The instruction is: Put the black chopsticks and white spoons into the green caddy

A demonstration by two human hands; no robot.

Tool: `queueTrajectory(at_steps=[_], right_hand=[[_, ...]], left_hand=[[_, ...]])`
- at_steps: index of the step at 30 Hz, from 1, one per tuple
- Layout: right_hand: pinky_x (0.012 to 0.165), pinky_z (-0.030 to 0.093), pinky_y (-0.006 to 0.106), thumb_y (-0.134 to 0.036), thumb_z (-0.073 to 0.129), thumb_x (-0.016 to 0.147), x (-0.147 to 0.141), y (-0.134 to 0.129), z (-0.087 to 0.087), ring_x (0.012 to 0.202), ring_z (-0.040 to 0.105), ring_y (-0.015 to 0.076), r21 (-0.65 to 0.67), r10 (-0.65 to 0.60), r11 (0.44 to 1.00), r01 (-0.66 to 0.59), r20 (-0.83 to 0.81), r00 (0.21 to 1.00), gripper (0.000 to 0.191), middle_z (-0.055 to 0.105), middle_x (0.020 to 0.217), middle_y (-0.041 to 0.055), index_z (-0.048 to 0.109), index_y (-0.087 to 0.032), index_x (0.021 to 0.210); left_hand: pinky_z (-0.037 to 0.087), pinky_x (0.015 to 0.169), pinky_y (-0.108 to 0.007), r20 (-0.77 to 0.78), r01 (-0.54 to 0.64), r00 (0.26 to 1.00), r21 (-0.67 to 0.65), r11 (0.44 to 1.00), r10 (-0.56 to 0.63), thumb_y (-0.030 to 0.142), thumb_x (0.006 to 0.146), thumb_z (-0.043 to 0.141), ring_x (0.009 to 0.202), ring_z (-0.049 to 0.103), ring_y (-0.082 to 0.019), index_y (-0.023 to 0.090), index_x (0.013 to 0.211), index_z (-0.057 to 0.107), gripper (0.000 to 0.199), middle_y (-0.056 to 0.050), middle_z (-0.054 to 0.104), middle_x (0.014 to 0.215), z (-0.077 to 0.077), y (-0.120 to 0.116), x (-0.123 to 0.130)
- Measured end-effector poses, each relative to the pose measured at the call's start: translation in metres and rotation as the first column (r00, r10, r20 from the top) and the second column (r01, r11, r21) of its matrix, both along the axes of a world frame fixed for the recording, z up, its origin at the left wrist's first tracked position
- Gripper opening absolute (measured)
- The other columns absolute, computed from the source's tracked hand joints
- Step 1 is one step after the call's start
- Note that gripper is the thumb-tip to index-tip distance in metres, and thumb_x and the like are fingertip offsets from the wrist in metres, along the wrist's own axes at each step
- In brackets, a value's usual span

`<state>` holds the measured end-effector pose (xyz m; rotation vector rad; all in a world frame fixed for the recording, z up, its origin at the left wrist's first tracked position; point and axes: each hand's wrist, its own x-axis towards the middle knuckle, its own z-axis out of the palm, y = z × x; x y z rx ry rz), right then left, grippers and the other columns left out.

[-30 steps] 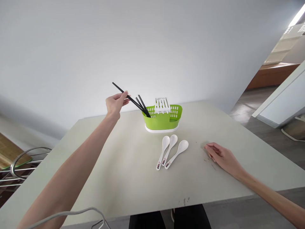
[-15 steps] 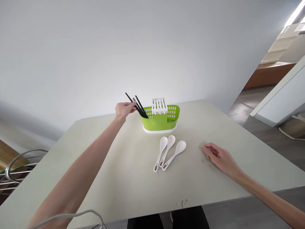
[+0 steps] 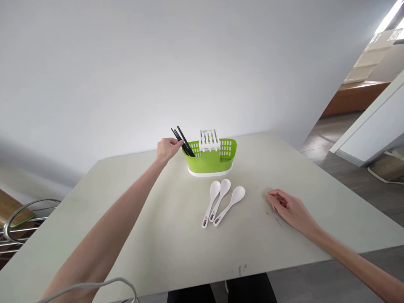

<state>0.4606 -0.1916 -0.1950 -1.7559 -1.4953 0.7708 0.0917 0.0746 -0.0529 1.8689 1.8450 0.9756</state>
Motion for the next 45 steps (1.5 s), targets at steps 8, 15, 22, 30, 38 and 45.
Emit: queueTrajectory(at_steps=[8, 15, 22, 30, 38, 45], right_hand=[[0.064, 0.041, 0.032, -0.070, 0.047, 0.099, 0.000, 0.001, -0.002, 0.066, 0.055, 0.0201, 0.009, -0.011, 1.000, 0.011, 0.022, 1.000, 0.050, 0.061, 0.069, 0.0018, 0.066, -0.024, 0.094], [0.064, 0.042, 0.032, -0.070, 0.048, 0.098, 0.000, 0.001, -0.002, 0.066, 0.056, 0.0203, 0.019, -0.017, 1.000, 0.017, 0.038, 0.999, 0.050, 0.063, 0.069, 0.0024, 0.067, -0.023, 0.094], [0.065, 0.043, 0.032, -0.072, 0.048, 0.097, 0.001, 0.001, -0.003, 0.066, 0.057, 0.0205, 0.037, -0.011, 0.999, 0.008, 0.061, 0.998, 0.052, 0.063, 0.069, 0.0021, 0.067, -0.023, 0.094], [0.064, 0.043, 0.033, -0.072, 0.042, 0.098, -0.003, 0.005, 0.002, 0.063, 0.060, 0.0210, 0.027, 0.029, 0.999, -0.033, 0.163, 0.986, 0.053, 0.067, 0.068, 0.0021, 0.065, -0.025, 0.092], [0.068, 0.047, 0.033, -0.068, 0.044, 0.100, -0.018, 0.025, 0.003, 0.067, 0.063, 0.0198, -0.024, 0.104, 0.995, -0.102, 0.166, 0.981, 0.047, 0.072, 0.078, 0.0015, 0.063, -0.025, 0.108], [0.062, 0.048, 0.032, -0.072, 0.045, 0.099, -0.035, 0.046, 0.009, 0.063, 0.060, 0.0168, -0.105, 0.199, 0.975, -0.195, 0.033, 0.979, 0.053, 0.073, 0.085, 0.0041, 0.065, -0.023, 0.105]], left_hand=[[0.053, 0.070, -0.032, 0.011, -0.015, 1.000, -0.011, 1.000, 0.015, 0.048, 0.080, 0.077, 0.084, 0.074, -0.024, 0.021, 0.078, 0.075, 0.028, -0.010, 0.080, 0.093, -0.005, 0.001, 0.003], [0.055, 0.074, -0.031, 0.109, 0.010, 0.994, -0.045, 0.999, -0.005, 0.051, 0.077, 0.082, 0.083, 0.073, -0.021, 0.019, 0.087, 0.073, 0.034, -0.010, 0.080, 0.096, -0.011, 0.002, -0.001], [0.054, 0.066, -0.030, 0.203, 0.026, 0.979, 0.027, 0.999, -0.031, 0.072, 0.089, 0.063, 0.068, 0.069, -0.018, 0.019, 0.088, 0.067, 0.052, -0.009, 0.078, 0.088, -0.030, -0.019, -0.014], [0.045, 0.054, -0.026, 0.299, 0.200, 0.938, -0.055, 0.978, -0.175, 0.074, 0.093, 0.052, 0.053, 0.054, -0.011, 0.018, 0.089, 0.065, 0.057, -0.005, 0.070, 0.084, -0.092, -0.082, -0.042], [0.037, 0.053, -0.025, 0.408, 0.253, 0.892, -0.090, 0.963, -0.196, 0.071, 0.096, 0.052, 0.050, 0.046, -0.011, 0.019, 0.087, 0.065, 0.054, 0.003, 0.056, 0.063, -0.114, -0.128, -0.055], [0.037, 0.055, -0.026, 0.351, 0.252, 0.913, -0.079, 0.965, -0.209, 0.069, 0.097, 0.051, 0.053, 0.045, -0.011, 0.020, 0.087, 0.067, 0.052, 0.003, 0.057, 0.063, -0.115, -0.136, -0.056]])
